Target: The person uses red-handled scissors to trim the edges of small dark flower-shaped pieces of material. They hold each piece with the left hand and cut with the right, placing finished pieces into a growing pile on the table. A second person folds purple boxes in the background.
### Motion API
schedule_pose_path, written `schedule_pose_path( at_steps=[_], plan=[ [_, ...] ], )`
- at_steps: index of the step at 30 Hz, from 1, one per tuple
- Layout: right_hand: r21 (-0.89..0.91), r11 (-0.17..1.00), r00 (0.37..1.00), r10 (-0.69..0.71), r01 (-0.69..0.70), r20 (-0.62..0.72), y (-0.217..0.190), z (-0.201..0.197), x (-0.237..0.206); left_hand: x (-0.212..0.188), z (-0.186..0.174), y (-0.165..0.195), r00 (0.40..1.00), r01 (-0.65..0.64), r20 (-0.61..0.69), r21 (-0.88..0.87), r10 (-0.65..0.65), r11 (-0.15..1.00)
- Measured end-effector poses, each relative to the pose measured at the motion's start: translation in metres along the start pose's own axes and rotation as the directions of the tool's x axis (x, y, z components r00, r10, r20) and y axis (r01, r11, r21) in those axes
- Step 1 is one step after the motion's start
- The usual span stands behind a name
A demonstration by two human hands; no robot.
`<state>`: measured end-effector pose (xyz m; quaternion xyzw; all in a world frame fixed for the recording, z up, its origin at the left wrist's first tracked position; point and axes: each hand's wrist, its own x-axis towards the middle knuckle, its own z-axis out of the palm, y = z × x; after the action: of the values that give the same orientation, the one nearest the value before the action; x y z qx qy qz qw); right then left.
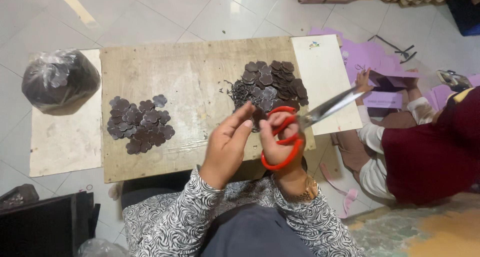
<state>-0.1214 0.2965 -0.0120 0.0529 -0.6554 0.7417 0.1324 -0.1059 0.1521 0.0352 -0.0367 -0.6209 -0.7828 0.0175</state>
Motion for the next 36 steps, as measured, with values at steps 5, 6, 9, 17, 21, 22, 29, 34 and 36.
schedule_pose_path(
  at_steps=[5, 6, 9, 17, 21, 22, 29, 34, 36],
  plan=[
    [-0.031, 0.999, 0.982, 0.027, -0.021, 0.186, -0.015, 0.005, -0.015, 0.001, 0.007, -0.013, 0.956, 0.272, 0.091, -0.625, -0.278, 0.732],
    [-0.002, 1.000, 0.979, 0.027, -0.027, 0.203, -0.016, 0.005, -0.014, 0.003, 0.007, -0.016, 0.957, 0.255, 0.081, -0.689, -0.277, 0.679],
    [0.131, 0.989, 0.989, 0.046, -0.064, 0.140, -0.018, 0.001, -0.014, 0.005, 0.002, -0.019, 0.961, 0.215, 0.071, -0.799, -0.267, 0.562],
    [0.057, 0.976, 0.974, 0.207, -0.212, 0.090, -0.020, -0.012, -0.014, 0.002, -0.004, -0.020, 0.953, 0.188, 0.002, -0.788, -0.303, 0.587],
    [-0.094, 0.989, 0.959, 0.135, -0.115, 0.251, -0.026, -0.008, -0.019, 0.004, -0.007, -0.022, 0.948, 0.149, -0.102, -0.696, -0.303, 0.702],
    [-0.144, 0.974, 0.945, 0.209, -0.177, 0.252, -0.028, -0.007, -0.022, 0.003, -0.009, -0.022, 0.945, 0.147, -0.132, -0.644, -0.299, 0.751],
    [-0.278, 0.920, 0.861, 0.367, -0.278, 0.353, -0.035, 0.003, -0.034, 0.005, -0.023, -0.009, 0.943, 0.078, -0.226, -0.561, -0.243, 0.824],
    [-0.341, 0.909, 0.854, 0.366, -0.241, 0.371, -0.028, 0.008, -0.036, 0.005, -0.032, 0.001, 0.940, 0.102, -0.210, -0.580, -0.270, 0.808],
    [-0.297, 0.910, 0.854, 0.385, -0.289, 0.350, -0.025, 0.011, -0.036, 0.005, -0.034, 0.002, 0.941, 0.109, -0.203, -0.578, -0.272, 0.809]
  ],
)
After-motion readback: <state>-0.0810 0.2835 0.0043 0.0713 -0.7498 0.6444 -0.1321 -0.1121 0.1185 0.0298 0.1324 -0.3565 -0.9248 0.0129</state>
